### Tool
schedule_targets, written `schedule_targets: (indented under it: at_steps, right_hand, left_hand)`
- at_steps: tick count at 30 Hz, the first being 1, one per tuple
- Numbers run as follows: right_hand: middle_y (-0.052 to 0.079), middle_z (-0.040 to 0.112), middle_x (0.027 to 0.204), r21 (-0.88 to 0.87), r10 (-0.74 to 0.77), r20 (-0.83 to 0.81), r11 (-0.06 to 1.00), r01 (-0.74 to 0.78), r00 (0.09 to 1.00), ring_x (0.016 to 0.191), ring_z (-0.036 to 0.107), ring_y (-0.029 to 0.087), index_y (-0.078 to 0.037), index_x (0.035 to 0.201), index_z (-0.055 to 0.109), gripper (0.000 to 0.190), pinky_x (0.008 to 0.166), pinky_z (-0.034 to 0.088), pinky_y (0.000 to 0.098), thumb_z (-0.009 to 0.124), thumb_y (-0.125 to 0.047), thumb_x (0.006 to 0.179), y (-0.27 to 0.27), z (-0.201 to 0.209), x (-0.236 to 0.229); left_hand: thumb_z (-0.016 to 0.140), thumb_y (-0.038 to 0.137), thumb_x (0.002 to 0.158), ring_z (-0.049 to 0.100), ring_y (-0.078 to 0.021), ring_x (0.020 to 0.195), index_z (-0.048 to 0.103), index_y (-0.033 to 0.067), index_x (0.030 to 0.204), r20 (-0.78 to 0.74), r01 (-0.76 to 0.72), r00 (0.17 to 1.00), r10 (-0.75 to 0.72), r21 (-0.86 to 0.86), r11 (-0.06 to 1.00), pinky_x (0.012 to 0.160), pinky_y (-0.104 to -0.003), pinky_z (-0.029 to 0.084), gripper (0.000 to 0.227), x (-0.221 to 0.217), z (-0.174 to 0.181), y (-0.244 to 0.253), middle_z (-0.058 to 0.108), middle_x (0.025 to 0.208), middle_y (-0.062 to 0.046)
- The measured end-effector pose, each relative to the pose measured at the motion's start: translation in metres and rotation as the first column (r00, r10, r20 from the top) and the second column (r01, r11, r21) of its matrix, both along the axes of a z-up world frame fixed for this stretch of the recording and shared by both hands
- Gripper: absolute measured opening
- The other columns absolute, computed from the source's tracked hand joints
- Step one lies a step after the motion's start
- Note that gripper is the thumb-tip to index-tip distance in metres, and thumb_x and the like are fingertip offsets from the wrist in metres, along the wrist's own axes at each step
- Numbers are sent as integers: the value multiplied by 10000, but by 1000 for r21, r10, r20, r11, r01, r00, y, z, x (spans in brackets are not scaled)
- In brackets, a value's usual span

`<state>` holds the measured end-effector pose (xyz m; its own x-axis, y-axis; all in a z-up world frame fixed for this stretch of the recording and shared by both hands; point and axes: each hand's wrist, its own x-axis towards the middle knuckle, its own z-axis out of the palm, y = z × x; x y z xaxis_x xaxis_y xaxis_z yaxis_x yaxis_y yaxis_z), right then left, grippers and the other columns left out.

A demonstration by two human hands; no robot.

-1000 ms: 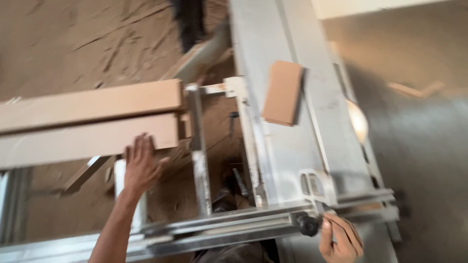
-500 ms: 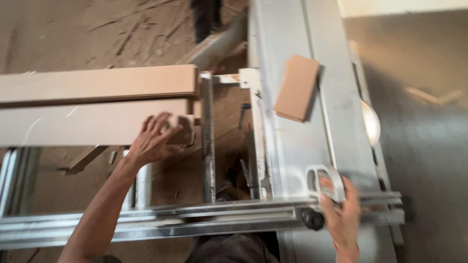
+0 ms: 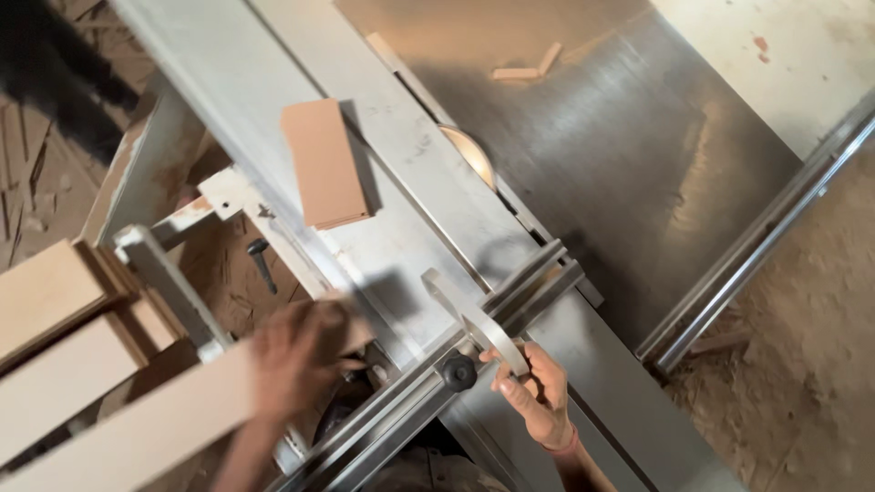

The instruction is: The person uses a table saw to cut rectangular wooden boards into smaller pieces. They guide each board through the saw blade, then stack the cut pieces on the table. The process is repeated for multiple boards throughout the clip.

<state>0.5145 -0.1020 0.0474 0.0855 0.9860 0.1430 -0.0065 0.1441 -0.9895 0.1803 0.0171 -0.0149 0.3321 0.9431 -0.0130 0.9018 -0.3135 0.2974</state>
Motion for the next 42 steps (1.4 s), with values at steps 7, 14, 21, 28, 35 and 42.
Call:
schedule_targets:
  at_steps: [7,14,21,28,35,42]
  right_hand:
    - [192,728,1033,4,42,20,999,-42,999,842,685,192,135,1192,617,442,886,514,396,684,-202,915,-5,7,14]
    - [141,718,951,141,88,151,984,-109,985,1016,681,290,22,1017,656,242,1146,431,470,666,-195,912,30,16,13]
    - [120,690,945,-24,228,94,974,-227,969,883,666,200,86,1253,588,521,796,535,349,680,-316,935,77,15,13]
    - [87,626,893,-86,301,-29,949,-302,953,668,597,153,43,1258,641,561,587,507,307,428,-428,1040,114,-37,23]
    - [168,707,975,59,-37,899,997,-38,437,928,704,302,-17,988,641,208,819,572,436,565,-206,941,155,-92,54]
    - [204,700,931,-334,332,907,942,-35,259,933,679,318,25,844,674,163,826,560,410,623,-120,787,162,-100,53]
  left_hand:
    - [575,588,902,573,-338,1259,544,184,1398,-160,-116,981,107,-46,992,1092,-555,432,640,5,-31,7,602,1346,-122]
    - [636,417,913,634,-429,1069,593,52,1312,177,-71,979,106,-192,979,944,-518,516,543,8,-108,-36,672,1173,-207]
    - [725,378,853,633,-443,1003,600,23,1121,269,-184,931,246,-238,954,804,-505,555,462,27,-129,-25,616,1142,-220]
    - [789,394,791,632,-423,908,538,19,1047,224,-304,895,386,-326,895,742,-493,555,519,40,-142,-15,566,1128,-200]
    - [810,357,770,640,-431,853,537,13,979,280,-316,880,383,-254,914,683,-498,555,486,44,-154,-20,595,1028,-204]
    - [816,384,780,676,-389,803,536,24,939,174,-350,898,403,-272,896,656,-482,579,483,47,-160,-19,613,971,-182]
